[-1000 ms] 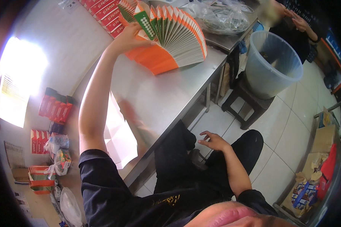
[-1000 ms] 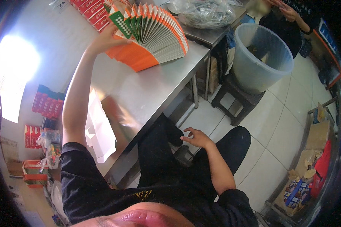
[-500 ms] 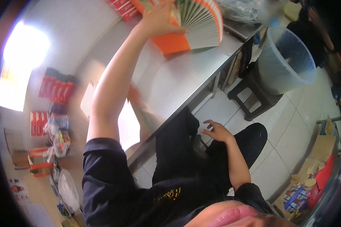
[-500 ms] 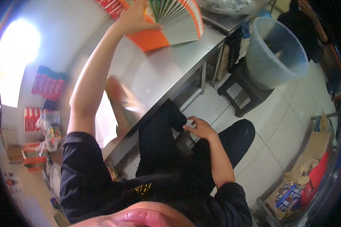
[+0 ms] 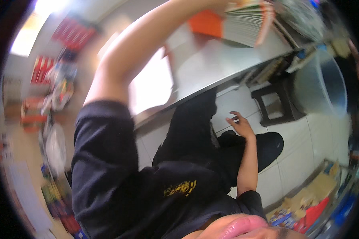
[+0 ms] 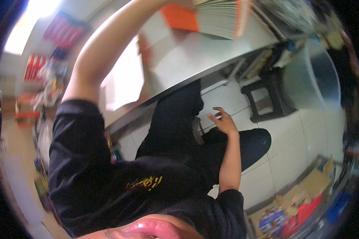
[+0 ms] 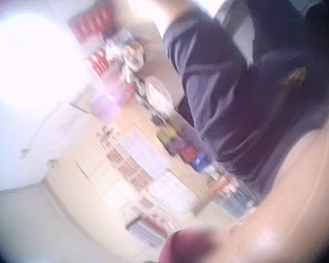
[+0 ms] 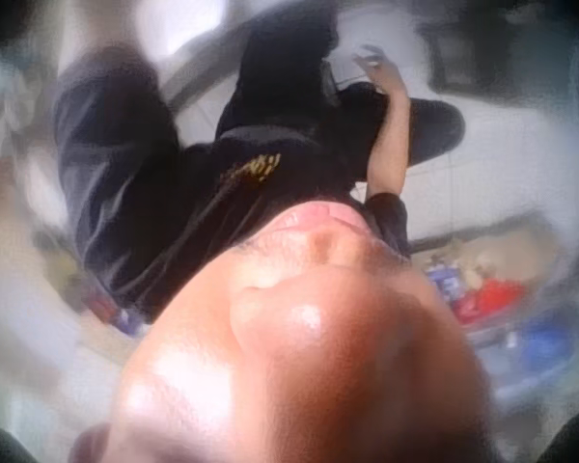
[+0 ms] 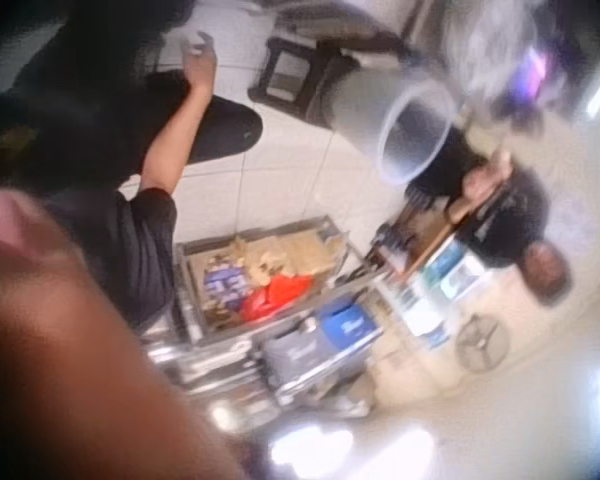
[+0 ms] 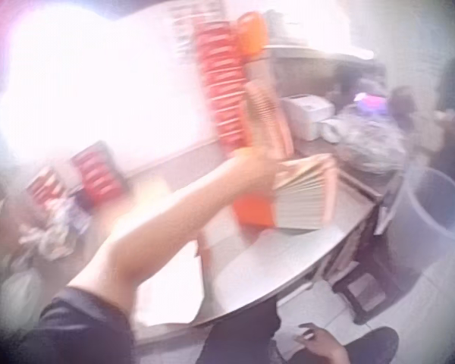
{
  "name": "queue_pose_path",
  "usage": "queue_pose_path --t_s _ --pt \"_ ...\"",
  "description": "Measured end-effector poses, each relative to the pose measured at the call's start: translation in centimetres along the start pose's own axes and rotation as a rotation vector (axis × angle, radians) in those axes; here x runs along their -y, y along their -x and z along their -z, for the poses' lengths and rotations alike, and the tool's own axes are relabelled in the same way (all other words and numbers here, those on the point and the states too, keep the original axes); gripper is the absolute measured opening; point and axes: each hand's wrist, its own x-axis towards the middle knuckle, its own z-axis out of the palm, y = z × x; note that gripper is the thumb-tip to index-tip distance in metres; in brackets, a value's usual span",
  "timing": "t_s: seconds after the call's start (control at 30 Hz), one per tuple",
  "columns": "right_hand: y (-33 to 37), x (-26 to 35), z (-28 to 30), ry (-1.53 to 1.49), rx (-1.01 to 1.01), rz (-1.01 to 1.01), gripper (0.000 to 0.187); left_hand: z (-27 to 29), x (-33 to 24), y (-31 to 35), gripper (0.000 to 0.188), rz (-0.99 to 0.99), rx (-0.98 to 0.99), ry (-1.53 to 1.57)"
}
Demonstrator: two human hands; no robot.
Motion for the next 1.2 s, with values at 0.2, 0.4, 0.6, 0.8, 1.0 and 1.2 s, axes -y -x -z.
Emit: queue_pose_path --t_s 0.2,0.4,0.6,0.8,1.0,1.2 --pt "0.3 1.3 -0.2 0.056 -0.093 0.119 0.061 -1.4 -1.0 5.3 0.057 0.13 -0.724 0.441" --pt "2.9 0.7 0.6 0.022 -0.087 0.013 0.059 -6.0 -4.6 25.3 0.093 0.407 -0.347 1.043" --pt "0.8 1.4 -0.3 0.098 -0.015 0.076 0.06 -1.9 -15.3 32.9 0.042 0.479 -0.111 0.765" --pt "0.1 1.5 -0.5 -0.146 -0.081 0.256 0.055 -0.2 -15.1 30.3 0.009 0.291 -0.452 0.825" --pt "3.3 3.1 1.4 -1.126 -0.153 0.32 0.058 3.2 -25.0 26.7 0.01 -0.326 -0.423 1.052" --pt "4.7 -4.9 5.5 -1.248 -0.504 0.391 0.062 -3.2 -35.2 19.3 0.008 -0.582 -0.188 0.869"
